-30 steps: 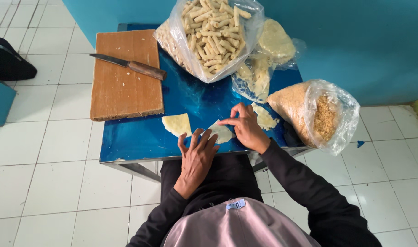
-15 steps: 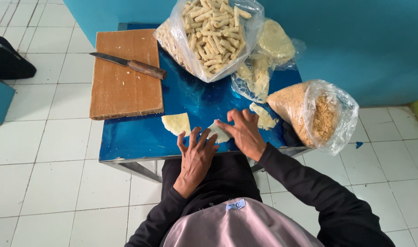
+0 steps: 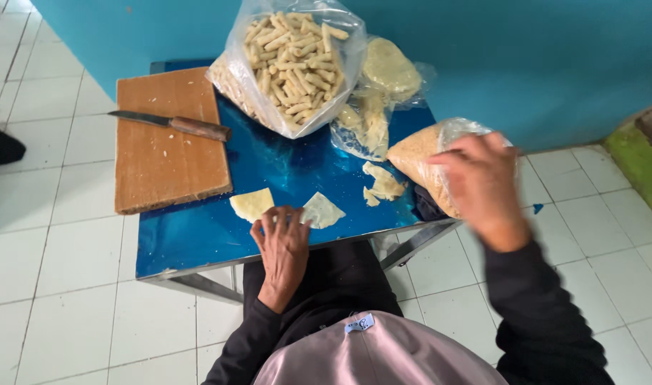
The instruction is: The person sits at a small table and folds thin dough wrappers around a pinch of brown filling taken from a plastic bag, pressing each wrapper closed and setting the folded pastry aside with a pile of finished ones. The person repeats this folding cycle throughout the episode.
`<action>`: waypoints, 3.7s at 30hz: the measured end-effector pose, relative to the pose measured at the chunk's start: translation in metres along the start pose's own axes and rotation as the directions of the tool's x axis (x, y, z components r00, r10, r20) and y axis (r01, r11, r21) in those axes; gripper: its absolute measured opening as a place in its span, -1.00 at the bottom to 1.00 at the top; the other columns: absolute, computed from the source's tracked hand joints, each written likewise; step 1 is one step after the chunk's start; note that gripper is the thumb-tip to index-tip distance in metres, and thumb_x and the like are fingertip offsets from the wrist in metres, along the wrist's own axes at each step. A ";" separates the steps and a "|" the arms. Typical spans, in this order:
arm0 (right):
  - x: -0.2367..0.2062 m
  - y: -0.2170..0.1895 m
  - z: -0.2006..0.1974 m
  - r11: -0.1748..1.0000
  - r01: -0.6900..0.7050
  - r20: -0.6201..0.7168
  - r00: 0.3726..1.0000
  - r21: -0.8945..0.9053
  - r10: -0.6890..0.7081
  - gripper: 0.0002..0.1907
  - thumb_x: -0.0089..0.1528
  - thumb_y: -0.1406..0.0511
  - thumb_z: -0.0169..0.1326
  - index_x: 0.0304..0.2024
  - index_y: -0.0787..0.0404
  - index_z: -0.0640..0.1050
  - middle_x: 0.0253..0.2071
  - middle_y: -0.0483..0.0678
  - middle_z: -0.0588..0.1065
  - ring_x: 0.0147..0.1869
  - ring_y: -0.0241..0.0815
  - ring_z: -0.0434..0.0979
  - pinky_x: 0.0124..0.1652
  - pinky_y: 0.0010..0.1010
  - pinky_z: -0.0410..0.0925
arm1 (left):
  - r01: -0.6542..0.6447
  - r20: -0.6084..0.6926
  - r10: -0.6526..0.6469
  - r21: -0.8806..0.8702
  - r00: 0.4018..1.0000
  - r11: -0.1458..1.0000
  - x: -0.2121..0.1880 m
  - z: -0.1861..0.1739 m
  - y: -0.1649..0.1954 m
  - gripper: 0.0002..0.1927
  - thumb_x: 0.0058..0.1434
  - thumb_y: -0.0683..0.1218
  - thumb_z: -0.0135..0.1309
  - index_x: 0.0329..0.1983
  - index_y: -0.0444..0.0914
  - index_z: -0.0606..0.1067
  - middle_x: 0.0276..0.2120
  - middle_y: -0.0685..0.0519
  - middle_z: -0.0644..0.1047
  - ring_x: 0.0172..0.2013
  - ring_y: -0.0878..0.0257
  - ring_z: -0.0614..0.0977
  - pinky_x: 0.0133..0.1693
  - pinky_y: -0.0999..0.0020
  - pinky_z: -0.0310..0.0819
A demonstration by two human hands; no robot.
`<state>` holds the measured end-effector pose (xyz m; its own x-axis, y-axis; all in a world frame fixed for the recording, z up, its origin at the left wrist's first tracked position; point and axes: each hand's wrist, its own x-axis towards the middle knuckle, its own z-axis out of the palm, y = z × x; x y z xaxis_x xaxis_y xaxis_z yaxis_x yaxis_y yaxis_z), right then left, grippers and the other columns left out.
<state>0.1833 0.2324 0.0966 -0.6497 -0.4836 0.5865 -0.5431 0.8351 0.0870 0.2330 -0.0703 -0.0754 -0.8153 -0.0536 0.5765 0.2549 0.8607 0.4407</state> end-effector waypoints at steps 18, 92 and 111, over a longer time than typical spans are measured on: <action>-0.050 0.056 0.041 0.925 -0.127 0.216 0.953 -0.358 0.214 -0.91 0.14 0.20 0.28 -0.34 0.02 0.66 -0.31 -0.11 0.61 -0.14 -0.04 0.53 0.03 -0.08 0.22 | 0.085 -0.011 -0.086 -0.060 0.996 0.995 0.013 0.010 0.011 -0.92 0.27 -0.17 0.06 -0.20 -0.24 0.43 -0.23 -0.04 0.43 -0.12 -0.01 0.44 -0.11 0.08 0.27; -0.044 -0.104 0.133 0.962 -0.081 0.126 0.991 0.260 0.049 -0.80 0.22 0.28 0.27 -0.10 0.08 0.59 -0.16 -0.17 0.44 -0.07 -0.12 0.43 -0.11 -0.15 0.12 | -0.130 0.077 0.159 -0.296 0.984 0.946 0.005 0.013 0.010 -0.82 0.28 -0.21 0.11 -0.09 -0.40 0.49 -0.11 -0.11 0.45 -0.08 -0.06 0.48 -0.07 0.12 0.46; -0.037 -0.103 0.138 0.851 -0.011 0.168 0.982 0.525 -0.091 -0.65 0.18 0.31 0.25 0.01 0.19 0.52 0.09 -0.02 0.38 0.20 -0.05 0.40 0.13 -0.15 0.16 | -0.078 0.125 0.128 -0.348 0.984 0.934 0.013 0.011 0.008 -0.81 0.25 -0.23 0.12 -0.08 -0.35 0.52 -0.15 -0.08 0.43 -0.09 -0.04 0.47 -0.05 0.12 0.42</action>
<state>0.1898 0.1280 -0.0446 -0.6774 -0.5951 0.4324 -0.7345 0.5785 -0.3547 0.2190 -0.0581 -0.0718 -0.8344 0.1212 0.5376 0.4825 0.6319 0.6065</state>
